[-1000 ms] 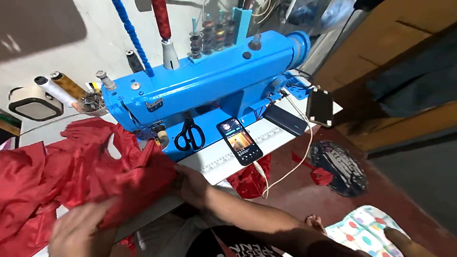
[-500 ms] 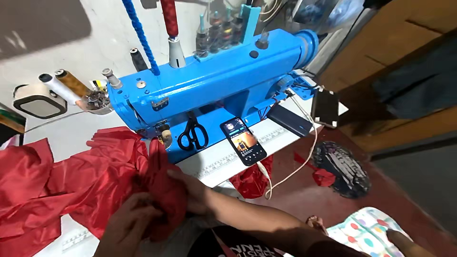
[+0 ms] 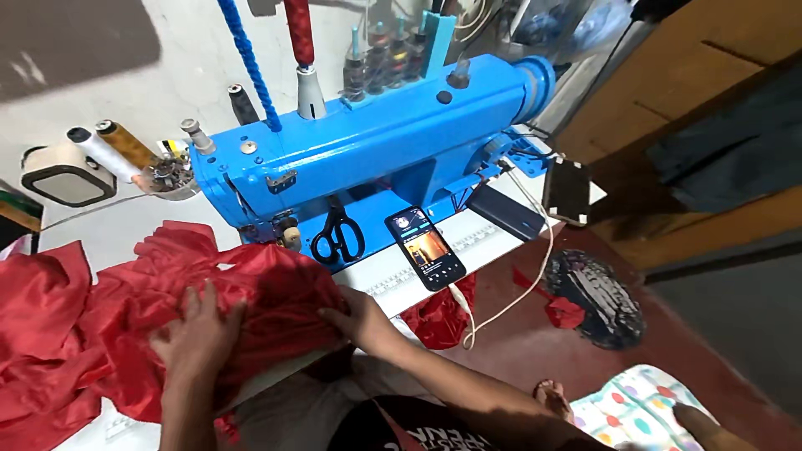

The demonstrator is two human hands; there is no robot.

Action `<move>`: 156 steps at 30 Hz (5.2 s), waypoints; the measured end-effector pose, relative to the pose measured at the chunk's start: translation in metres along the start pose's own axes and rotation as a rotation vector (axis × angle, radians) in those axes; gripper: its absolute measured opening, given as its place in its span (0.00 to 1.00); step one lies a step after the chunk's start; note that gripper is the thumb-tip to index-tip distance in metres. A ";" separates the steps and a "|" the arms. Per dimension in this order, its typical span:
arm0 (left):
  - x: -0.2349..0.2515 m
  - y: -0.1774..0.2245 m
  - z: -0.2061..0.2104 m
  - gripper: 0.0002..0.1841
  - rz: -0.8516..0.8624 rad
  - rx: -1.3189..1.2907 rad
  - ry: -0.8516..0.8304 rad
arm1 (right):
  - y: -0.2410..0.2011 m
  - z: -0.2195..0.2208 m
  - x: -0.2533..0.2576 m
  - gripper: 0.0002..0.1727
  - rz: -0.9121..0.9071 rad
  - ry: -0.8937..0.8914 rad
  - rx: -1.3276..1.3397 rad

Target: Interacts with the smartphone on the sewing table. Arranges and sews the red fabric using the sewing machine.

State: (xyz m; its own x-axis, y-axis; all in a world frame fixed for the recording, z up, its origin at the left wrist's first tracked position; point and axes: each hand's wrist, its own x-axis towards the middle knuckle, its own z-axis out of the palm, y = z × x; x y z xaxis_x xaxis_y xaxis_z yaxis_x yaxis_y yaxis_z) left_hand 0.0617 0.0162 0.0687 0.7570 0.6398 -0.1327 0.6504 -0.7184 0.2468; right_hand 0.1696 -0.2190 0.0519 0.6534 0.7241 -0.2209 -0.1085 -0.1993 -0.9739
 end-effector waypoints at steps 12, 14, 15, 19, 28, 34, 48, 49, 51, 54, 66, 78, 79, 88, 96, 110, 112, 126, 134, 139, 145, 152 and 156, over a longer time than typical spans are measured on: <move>-0.033 0.073 0.029 0.31 0.315 -0.172 0.112 | -0.016 -0.015 0.006 0.18 0.146 -0.316 -0.412; -0.042 0.075 0.044 0.33 0.291 -0.139 0.081 | -0.016 -0.025 0.006 0.20 0.013 -0.336 -0.542; -0.046 0.073 0.048 0.34 0.278 -0.099 0.078 | -0.018 -0.030 0.006 0.20 -0.062 -0.279 -0.597; -0.055 0.043 0.046 0.37 0.258 -0.065 0.092 | -0.017 -0.041 0.016 0.19 -0.291 0.110 -0.761; -0.042 0.026 0.006 0.39 0.174 -0.038 0.084 | -0.020 -0.008 0.046 0.18 -0.137 0.036 -0.611; -0.066 0.052 0.041 0.15 0.155 -0.078 0.304 | -0.020 0.010 0.049 0.17 -0.004 -0.086 -0.454; -0.063 0.036 -0.015 0.09 -0.088 -1.101 0.031 | -0.027 0.057 0.065 0.17 0.495 0.001 0.846; -0.063 0.037 -0.014 0.08 -0.073 -1.084 0.034 | -0.027 0.061 0.066 0.16 0.501 0.038 0.900; -0.059 0.036 -0.012 0.08 -0.025 -0.970 0.074 | -0.027 0.064 0.067 0.16 0.462 0.100 0.967; -0.033 0.029 -0.012 0.14 0.121 -0.776 0.125 | -0.018 0.065 0.067 0.10 0.224 0.182 0.868; 0.029 0.029 0.036 0.38 0.266 0.014 -0.016 | -0.006 0.030 0.039 0.19 -0.079 0.155 -0.683; 0.030 0.029 0.020 0.17 0.528 -0.096 0.155 | -0.003 0.051 0.028 0.24 -0.087 0.168 -0.835; 0.023 0.047 0.028 0.17 0.489 -0.170 0.183 | -0.006 0.050 0.028 0.24 -0.062 0.148 -0.831; 0.009 0.030 0.062 0.24 0.517 -0.101 0.191 | 0.006 0.028 0.032 0.24 -0.279 0.168 -0.800; 0.012 0.018 0.062 0.29 0.593 -0.048 0.186 | 0.024 0.004 0.066 0.16 -0.616 0.292 -1.016; 0.058 0.028 0.044 0.29 0.551 -0.212 0.091 | 0.023 -0.014 0.091 0.18 -0.710 0.210 -1.161; 0.063 0.025 0.039 0.34 0.559 -0.166 0.024 | 0.019 -0.018 0.090 0.20 -0.666 0.144 -1.187; 0.067 0.015 0.029 0.39 0.623 -0.091 -0.071 | 0.000 -0.015 0.095 0.25 -0.503 -0.100 -1.271; 0.067 0.013 0.032 0.40 0.633 -0.121 -0.052 | -0.007 -0.020 0.092 0.24 -0.494 -0.053 -1.217; 0.069 0.014 0.031 0.40 0.618 -0.116 -0.080 | -0.003 -0.038 0.091 0.24 -0.530 -0.134 -1.255; 0.069 0.015 0.029 0.39 0.607 -0.113 -0.108 | -0.004 -0.030 0.092 0.27 -0.552 -0.258 -1.237; 0.068 0.015 0.028 0.40 0.613 -0.100 -0.098 | -0.002 -0.022 0.097 0.28 -0.593 -0.274 -1.216; 0.070 0.014 0.030 0.40 0.609 -0.090 -0.103 | -0.003 -0.016 0.097 0.28 -0.579 -0.281 -1.193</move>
State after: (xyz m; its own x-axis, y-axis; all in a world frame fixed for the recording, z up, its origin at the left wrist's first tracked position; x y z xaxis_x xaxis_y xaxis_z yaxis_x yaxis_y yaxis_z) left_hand 0.1257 0.0423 0.0344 0.9954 0.0901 -0.0332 0.0959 -0.9174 0.3863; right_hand 0.2452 -0.1591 0.0346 0.1944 0.9791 0.0593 0.9314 -0.1653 -0.3243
